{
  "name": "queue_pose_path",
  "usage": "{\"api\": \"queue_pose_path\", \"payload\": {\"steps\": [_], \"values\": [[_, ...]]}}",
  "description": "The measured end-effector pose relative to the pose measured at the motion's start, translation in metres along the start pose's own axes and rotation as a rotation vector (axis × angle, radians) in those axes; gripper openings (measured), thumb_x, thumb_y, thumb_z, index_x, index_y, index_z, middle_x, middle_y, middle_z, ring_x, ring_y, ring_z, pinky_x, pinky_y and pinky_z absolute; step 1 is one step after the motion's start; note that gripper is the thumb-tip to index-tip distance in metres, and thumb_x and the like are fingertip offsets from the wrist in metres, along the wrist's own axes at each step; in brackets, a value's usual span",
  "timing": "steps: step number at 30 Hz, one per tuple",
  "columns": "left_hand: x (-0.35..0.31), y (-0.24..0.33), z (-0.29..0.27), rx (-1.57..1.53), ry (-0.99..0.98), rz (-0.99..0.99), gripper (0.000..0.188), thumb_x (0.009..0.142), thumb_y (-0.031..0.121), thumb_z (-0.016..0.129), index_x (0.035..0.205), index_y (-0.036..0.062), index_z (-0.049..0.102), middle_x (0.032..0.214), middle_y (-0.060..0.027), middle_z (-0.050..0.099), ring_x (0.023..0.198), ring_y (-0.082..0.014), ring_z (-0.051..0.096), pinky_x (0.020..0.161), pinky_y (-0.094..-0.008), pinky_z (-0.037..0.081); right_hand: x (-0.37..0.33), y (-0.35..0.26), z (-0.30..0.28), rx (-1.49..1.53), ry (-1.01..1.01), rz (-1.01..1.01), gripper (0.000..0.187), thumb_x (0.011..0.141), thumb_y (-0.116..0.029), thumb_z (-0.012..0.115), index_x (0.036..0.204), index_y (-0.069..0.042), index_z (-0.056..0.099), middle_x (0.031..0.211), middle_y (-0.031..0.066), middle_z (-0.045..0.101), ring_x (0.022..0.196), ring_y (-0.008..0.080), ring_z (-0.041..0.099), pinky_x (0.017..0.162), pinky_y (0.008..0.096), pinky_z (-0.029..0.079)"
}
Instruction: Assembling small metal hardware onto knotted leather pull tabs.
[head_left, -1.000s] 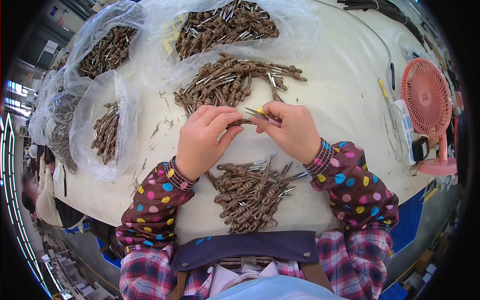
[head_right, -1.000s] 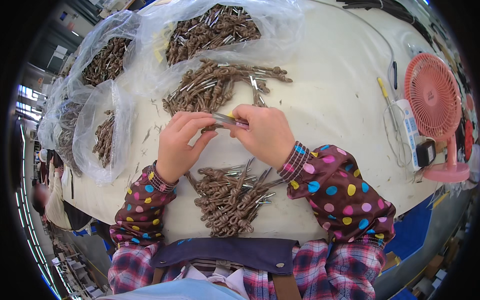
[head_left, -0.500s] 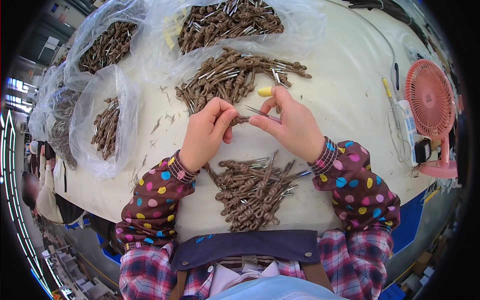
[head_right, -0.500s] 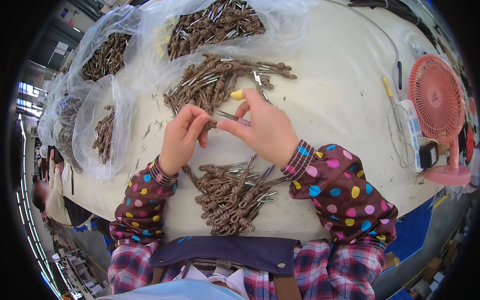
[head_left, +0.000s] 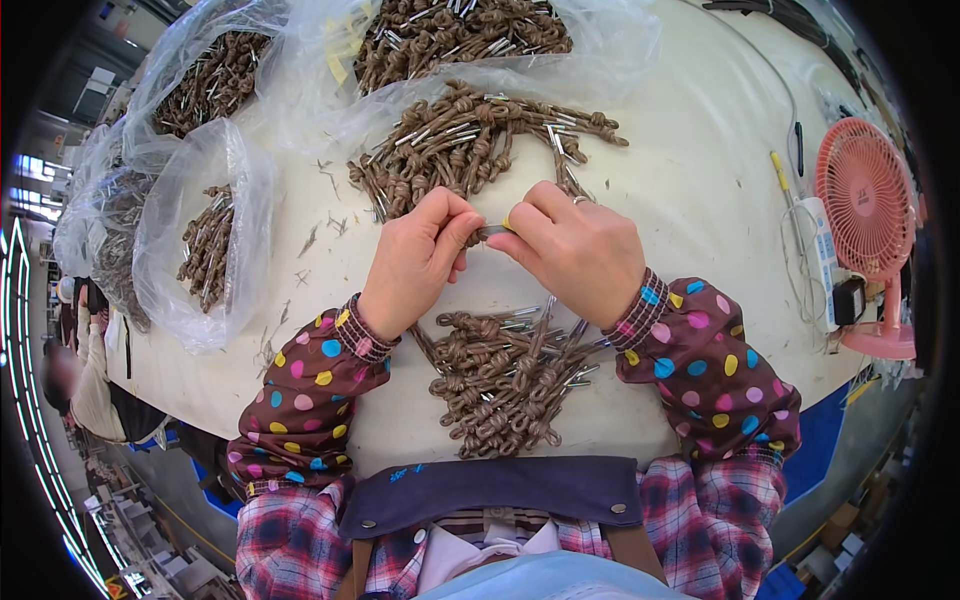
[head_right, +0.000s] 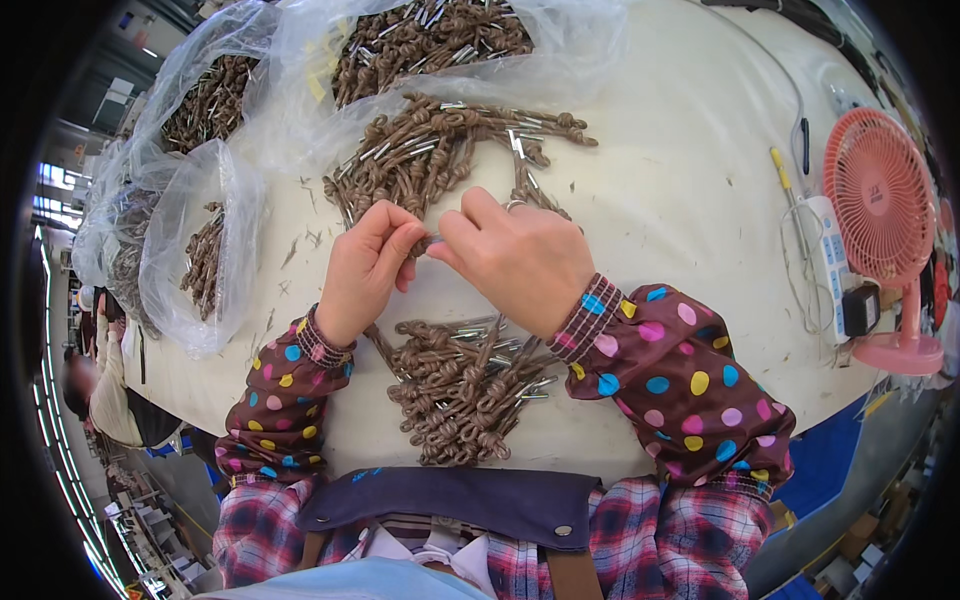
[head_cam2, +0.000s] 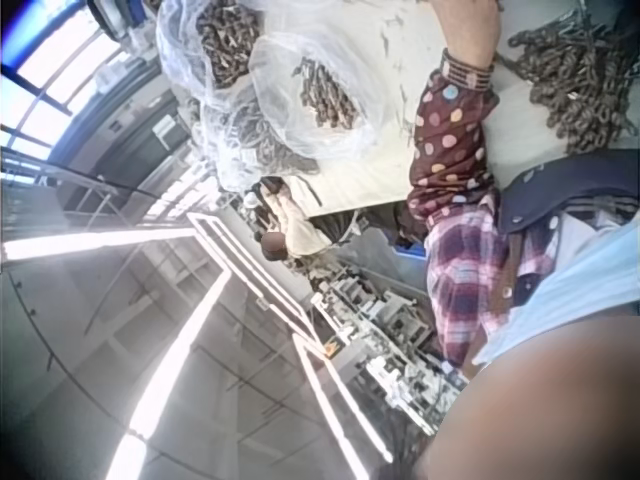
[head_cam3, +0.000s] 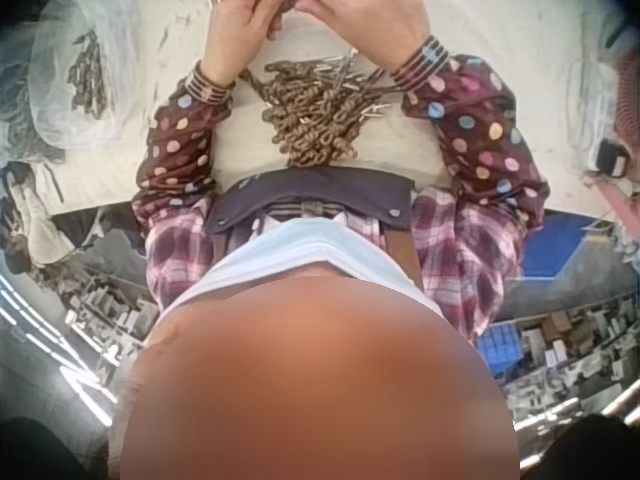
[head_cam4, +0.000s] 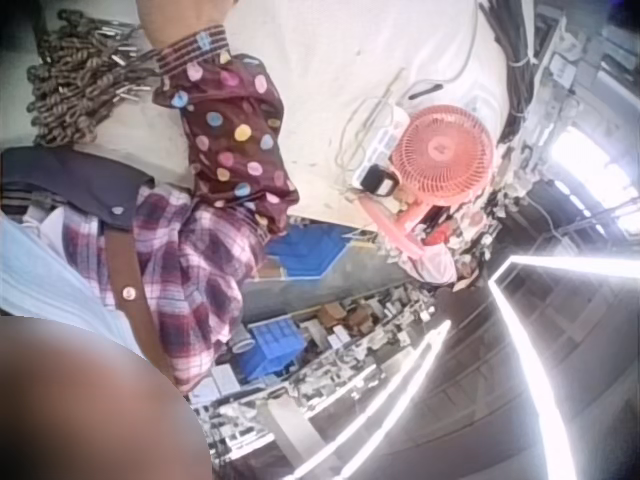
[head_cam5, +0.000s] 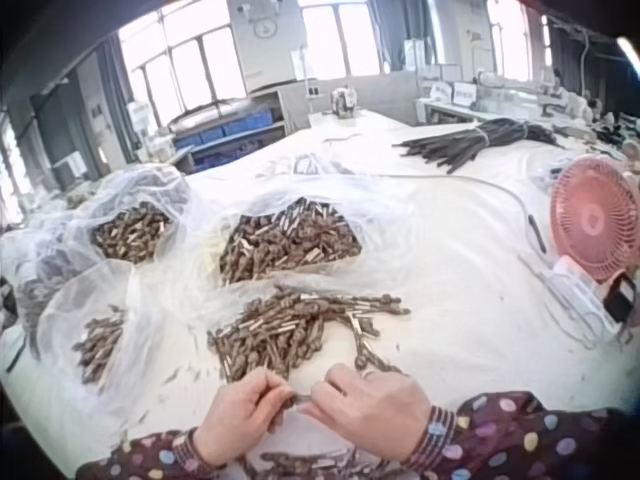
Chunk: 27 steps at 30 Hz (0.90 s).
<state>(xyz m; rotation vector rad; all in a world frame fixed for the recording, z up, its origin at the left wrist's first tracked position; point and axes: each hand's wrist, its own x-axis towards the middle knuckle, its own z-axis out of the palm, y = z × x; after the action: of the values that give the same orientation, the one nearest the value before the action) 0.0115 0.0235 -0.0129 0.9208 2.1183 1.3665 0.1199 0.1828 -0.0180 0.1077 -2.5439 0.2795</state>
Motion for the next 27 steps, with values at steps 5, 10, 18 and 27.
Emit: {"api": "queue_pose_path", "payload": {"steps": [5,10,18,27], "values": [[-0.001,0.000,0.000,0.038,-0.001,0.024,0.013,0.096,0.014,0.055,0.090,0.0027,0.056,0.061,-0.0003,0.055,0.052,-0.0055,0.051,0.047,-0.0222,0.043,0.000,0.000,-0.002,-0.045,0.032,-0.042,0.026,0.076,-0.029,0.072,0.076,-0.011,0.053,0.078,0.0012,0.050,0.056,0.0169,0.055,0.049,0.0295,0.043],[-0.001,-0.001,0.001,0.038,0.016,0.047,0.013,0.096,0.015,0.056,0.089,0.0029,0.056,0.061,-0.0003,0.054,0.051,-0.0056,0.050,0.047,-0.0226,0.042,0.000,0.001,0.001,-0.047,0.094,-0.089,0.028,0.076,-0.029,0.072,0.075,-0.011,0.052,0.078,0.0014,0.050,0.056,0.0168,0.054,0.049,0.0294,0.043],[-0.001,-0.001,-0.001,0.029,0.011,0.043,0.014,0.096,0.015,0.055,0.089,0.0029,0.056,0.060,-0.0003,0.053,0.052,-0.0054,0.048,0.049,-0.0217,0.041,0.000,0.001,0.002,-0.005,0.099,-0.071,0.030,0.074,-0.030,0.073,0.073,-0.012,0.049,0.076,0.0011,0.050,0.054,0.0172,0.053,0.048,0.0292,0.042],[0.003,-0.008,-0.005,-0.166,-0.045,0.034,0.012,0.098,0.015,0.052,0.095,0.0028,0.052,0.079,-0.0004,0.060,0.062,-0.0058,0.052,0.056,-0.0216,0.045,0.006,0.021,-0.009,0.594,-0.097,0.495,0.025,0.085,-0.028,0.070,0.089,-0.005,0.060,0.081,0.0021,0.063,0.065,0.0093,0.060,0.056,0.0230,0.044]]}}
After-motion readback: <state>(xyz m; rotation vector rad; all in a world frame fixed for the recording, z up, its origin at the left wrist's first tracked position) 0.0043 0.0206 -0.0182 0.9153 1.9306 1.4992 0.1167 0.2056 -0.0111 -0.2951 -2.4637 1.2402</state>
